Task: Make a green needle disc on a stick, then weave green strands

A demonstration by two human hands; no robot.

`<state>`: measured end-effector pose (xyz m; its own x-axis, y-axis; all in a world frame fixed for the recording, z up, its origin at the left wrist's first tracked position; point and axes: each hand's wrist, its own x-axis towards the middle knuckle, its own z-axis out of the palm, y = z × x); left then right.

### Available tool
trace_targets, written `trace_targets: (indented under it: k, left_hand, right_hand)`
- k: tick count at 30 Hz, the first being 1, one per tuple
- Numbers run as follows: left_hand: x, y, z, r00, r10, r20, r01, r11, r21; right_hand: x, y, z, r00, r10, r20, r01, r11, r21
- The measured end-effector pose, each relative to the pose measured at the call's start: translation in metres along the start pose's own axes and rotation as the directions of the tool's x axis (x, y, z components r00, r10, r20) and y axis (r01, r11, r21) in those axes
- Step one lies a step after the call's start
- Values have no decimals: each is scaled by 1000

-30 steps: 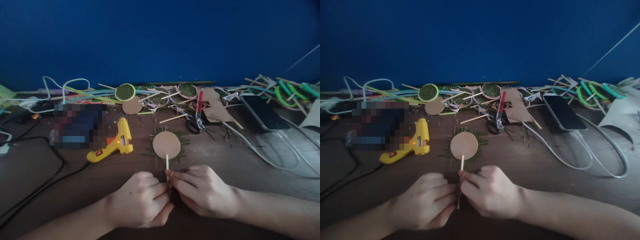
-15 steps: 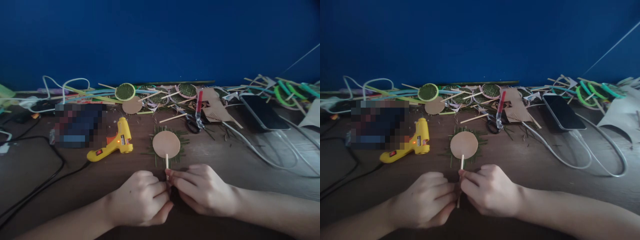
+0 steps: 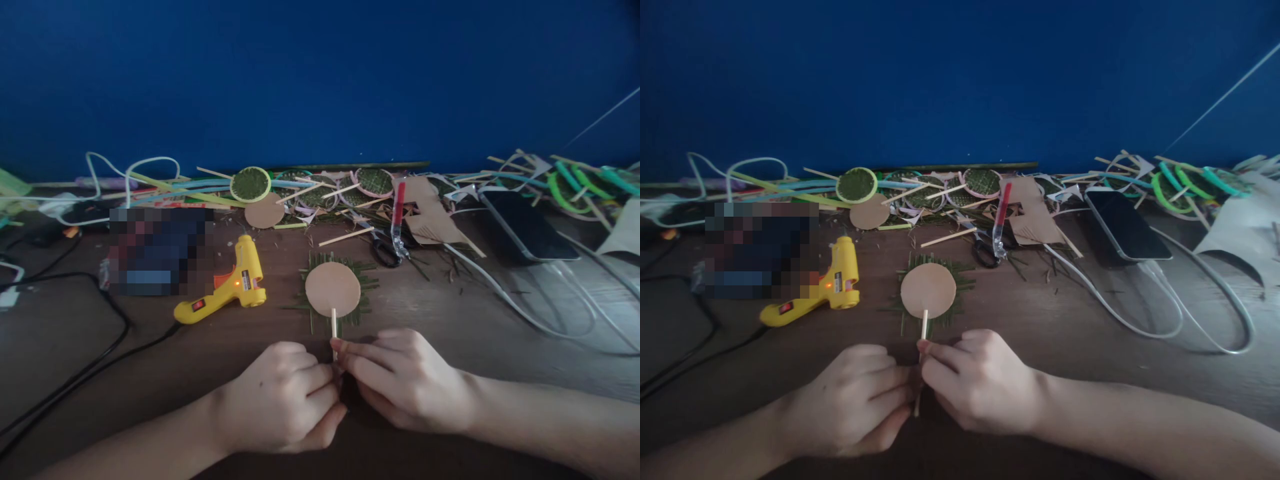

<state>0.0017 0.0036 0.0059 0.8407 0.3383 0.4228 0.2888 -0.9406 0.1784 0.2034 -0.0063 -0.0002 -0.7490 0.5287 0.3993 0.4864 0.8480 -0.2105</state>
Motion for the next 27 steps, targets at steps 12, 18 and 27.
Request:
trace_targets:
  k: [12, 18, 27]
  left_hand:
    - [0, 0, -1, 1000, -6, 7, 6, 1000, 13]
    - [-1, -1, 0, 1000, 1, 12, -1, 1000, -5]
    - [-2, 0, 1, 1000, -13, 1, 13, 1000, -7]
  right_hand:
    - [1, 1, 0, 1000, 8, -21, -7, 1000, 23]
    - [0, 1, 3, 1000, 7, -26, -6, 1000, 23]
    - [-1, 0, 2, 1000, 7, -22, -7, 1000, 26]
